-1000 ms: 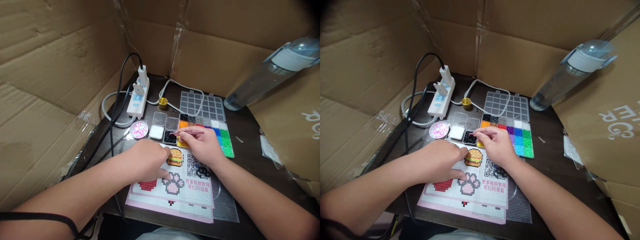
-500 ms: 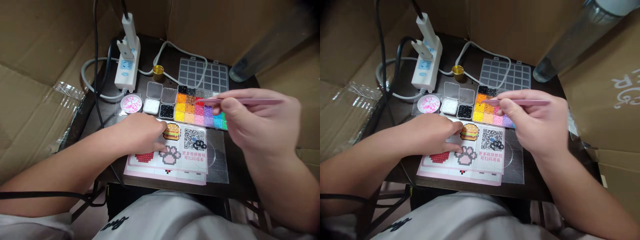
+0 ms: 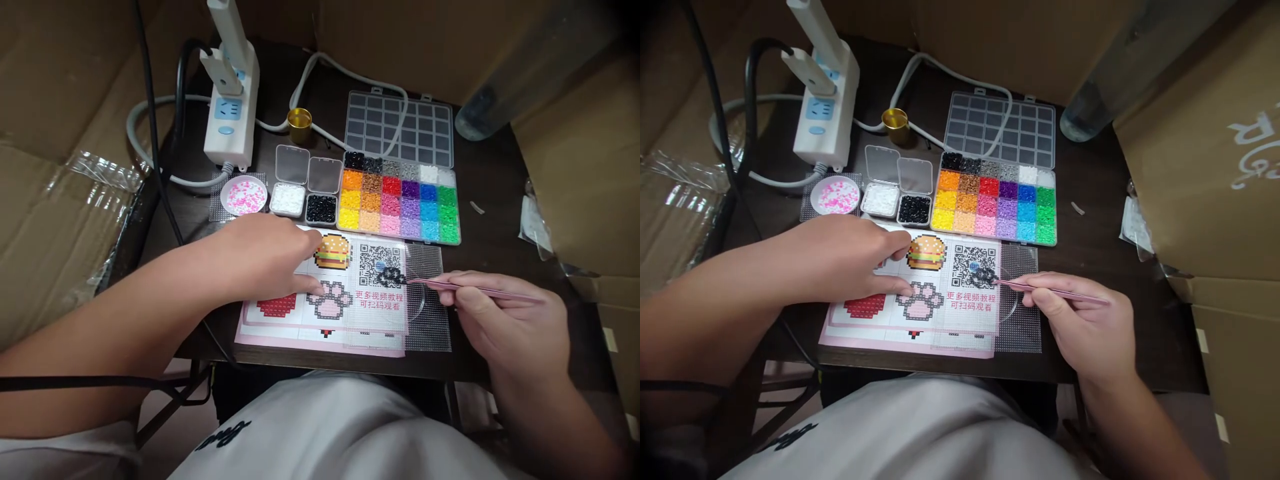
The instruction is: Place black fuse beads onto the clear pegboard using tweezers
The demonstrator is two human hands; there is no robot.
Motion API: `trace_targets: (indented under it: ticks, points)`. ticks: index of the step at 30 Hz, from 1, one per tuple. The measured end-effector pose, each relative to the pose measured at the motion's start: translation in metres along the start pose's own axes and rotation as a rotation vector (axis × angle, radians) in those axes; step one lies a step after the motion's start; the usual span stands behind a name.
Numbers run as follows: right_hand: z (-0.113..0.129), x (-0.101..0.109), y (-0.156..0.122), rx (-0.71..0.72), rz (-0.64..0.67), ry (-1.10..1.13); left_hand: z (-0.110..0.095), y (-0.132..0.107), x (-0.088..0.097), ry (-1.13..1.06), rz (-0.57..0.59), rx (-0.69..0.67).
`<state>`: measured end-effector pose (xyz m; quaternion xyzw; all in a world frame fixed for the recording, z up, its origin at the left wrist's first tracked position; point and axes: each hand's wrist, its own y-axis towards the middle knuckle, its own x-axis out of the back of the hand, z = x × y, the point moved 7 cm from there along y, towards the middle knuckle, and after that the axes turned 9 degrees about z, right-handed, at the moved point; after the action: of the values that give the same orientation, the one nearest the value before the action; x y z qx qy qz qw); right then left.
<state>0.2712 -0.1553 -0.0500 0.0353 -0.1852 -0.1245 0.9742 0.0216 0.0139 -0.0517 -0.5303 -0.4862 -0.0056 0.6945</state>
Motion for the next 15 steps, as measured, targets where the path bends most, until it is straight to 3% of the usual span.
trace_targets:
  ticks: [4, 15]
  points:
    - [-0.004, -0.006, 0.0, -0.006, 0.045, -0.013, 0.001, 0.0, 0.0, -0.007, -0.012, 0.008]
    - [0.02, -0.023, 0.009, 0.093, 0.084, -0.095, 0.003, 0.003, 0.001, 0.043, -0.04, 0.047]
